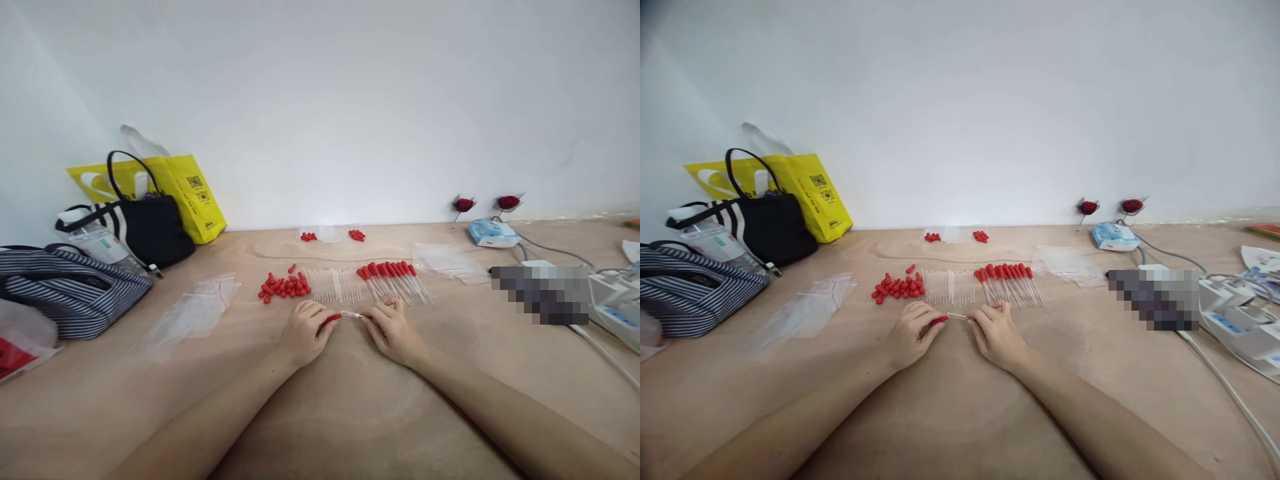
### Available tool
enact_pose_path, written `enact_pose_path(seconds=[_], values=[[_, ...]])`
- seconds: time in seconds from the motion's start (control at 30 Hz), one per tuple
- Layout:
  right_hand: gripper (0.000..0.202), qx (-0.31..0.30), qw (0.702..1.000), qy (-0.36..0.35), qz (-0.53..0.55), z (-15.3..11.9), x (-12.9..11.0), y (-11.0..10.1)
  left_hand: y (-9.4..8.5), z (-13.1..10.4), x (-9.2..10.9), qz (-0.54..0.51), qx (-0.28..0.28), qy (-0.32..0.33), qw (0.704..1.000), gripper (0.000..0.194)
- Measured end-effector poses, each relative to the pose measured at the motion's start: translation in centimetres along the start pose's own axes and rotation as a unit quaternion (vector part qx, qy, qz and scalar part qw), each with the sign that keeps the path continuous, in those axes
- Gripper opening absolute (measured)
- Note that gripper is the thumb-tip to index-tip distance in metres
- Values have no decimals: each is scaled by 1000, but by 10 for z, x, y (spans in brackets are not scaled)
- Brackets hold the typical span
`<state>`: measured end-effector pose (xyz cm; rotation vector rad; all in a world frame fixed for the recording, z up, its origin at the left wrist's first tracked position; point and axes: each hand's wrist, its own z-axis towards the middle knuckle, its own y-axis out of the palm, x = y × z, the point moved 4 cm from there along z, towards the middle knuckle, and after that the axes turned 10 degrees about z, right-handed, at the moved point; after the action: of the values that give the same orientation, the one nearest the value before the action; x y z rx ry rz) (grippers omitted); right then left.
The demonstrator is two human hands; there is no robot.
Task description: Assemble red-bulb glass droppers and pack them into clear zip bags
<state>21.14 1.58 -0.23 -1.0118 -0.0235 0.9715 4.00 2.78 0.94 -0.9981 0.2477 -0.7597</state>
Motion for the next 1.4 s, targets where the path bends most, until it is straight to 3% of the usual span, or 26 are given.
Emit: enact_pose_path(seconds=[0.47, 0.67, 0.83, 1.03, 1.4], values=[[21, 8, 999, -37, 33, -4, -10, 7, 3, -1, -4, -38, 20, -54, 998, 18], [23, 2, 997, -76, -2, -2, -11, 3, -1, -3, 2, -29, 33, -2, 999, 17], [29, -16, 991, -126, -47, -2, -9, -1, 3, -5, 8, 9, -12, 63, 998, 16], [23, -14, 991, -119, -58, -1, -13, 1, 5, -3, 13, -8, -40, 117, 992, 15], [27, -25, 994, -104, -31, 2, -17, 6, 6, -3, 14, -16, -30, 135, 990, 18]])
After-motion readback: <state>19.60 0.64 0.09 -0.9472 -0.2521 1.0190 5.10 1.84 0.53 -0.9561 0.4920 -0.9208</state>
